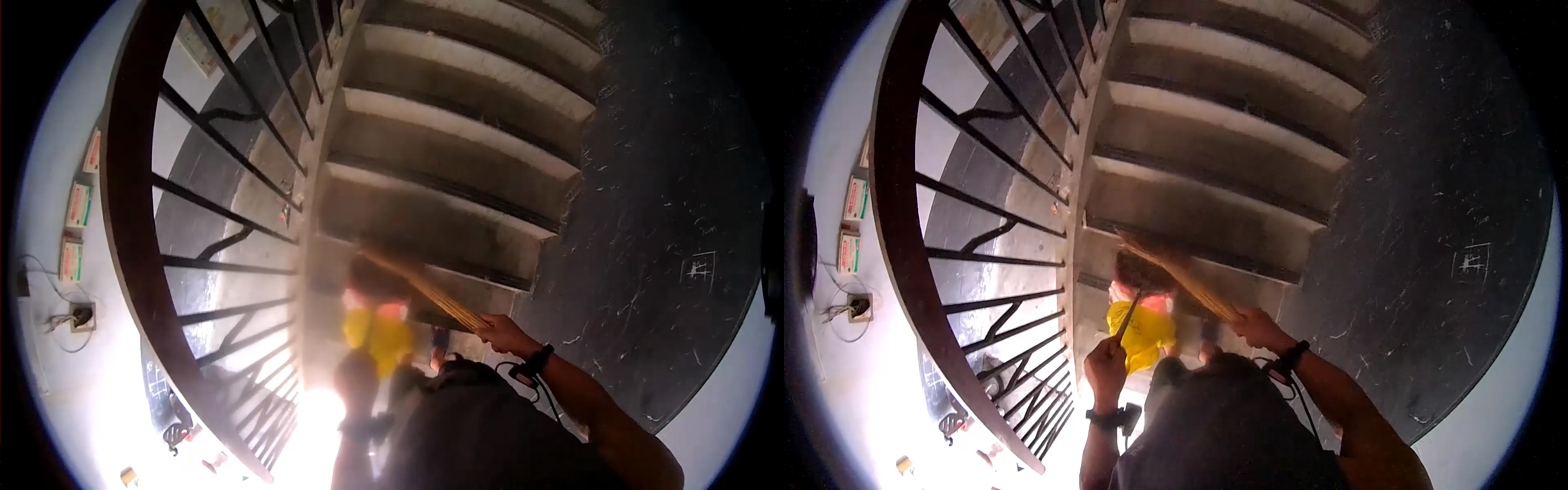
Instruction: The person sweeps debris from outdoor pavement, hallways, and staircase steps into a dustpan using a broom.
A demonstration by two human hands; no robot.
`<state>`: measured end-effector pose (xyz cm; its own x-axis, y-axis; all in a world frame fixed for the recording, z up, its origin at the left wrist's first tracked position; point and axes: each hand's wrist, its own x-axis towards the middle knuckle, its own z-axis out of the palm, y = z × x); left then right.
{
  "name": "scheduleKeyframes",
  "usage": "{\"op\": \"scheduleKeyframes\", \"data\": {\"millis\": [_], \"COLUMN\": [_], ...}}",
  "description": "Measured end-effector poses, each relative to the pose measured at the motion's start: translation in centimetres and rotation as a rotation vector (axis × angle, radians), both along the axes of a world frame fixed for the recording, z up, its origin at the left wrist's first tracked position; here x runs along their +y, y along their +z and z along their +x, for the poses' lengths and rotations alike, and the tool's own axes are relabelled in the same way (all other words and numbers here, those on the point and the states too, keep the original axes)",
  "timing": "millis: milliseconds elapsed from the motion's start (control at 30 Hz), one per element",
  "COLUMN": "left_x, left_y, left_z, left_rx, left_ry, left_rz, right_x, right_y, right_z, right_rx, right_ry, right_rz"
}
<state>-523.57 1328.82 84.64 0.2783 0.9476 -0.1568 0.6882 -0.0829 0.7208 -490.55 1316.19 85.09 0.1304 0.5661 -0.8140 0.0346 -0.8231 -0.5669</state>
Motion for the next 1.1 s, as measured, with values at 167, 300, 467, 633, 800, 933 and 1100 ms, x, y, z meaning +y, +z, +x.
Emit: {"op": "scheduleKeyframes", "data": {"millis": [167,300,467,633,800,933,1100], "left_x": [1.7,3.0,4.5,6.5,8.8,10.1,10.7], "left_y": [3.5,3.9,2.8,2.3,1.3,0.3,-0.5], "left_z": [-2.9,-5.6,-6.8,-6.9,-7.0,-7.8,-8.5], "left_rx": [-0.016,-0.006,0.016,0.028,-0.058,0.168,0.131], "left_ry": [0.069,0.102,0.093,0.145,0.201,0.062,0.119], "left_rz": [-0.120,-0.135,-0.096,-0.135,-0.020,0.050,0.036], "right_x": [0.6,3.9,14.9,24.7,26.1,21.1,14.0], "right_y": [2.4,0.6,-3.3,-15.0,-13.4,-8.7,-5.2], "right_z": [2.2,2.2,-1.7,-5.9,-9.6,-8.5,-3.6], "right_rx": [-0.079,-0.230,-0.483,-0.772,-0.726,-0.720,-0.701], "right_ry": [-0.035,0.069,0.218,0.394,0.560,0.689,0.711], "right_rz": [0.004,0.153,0.221,0.376,0.407,0.388,0.522]}}
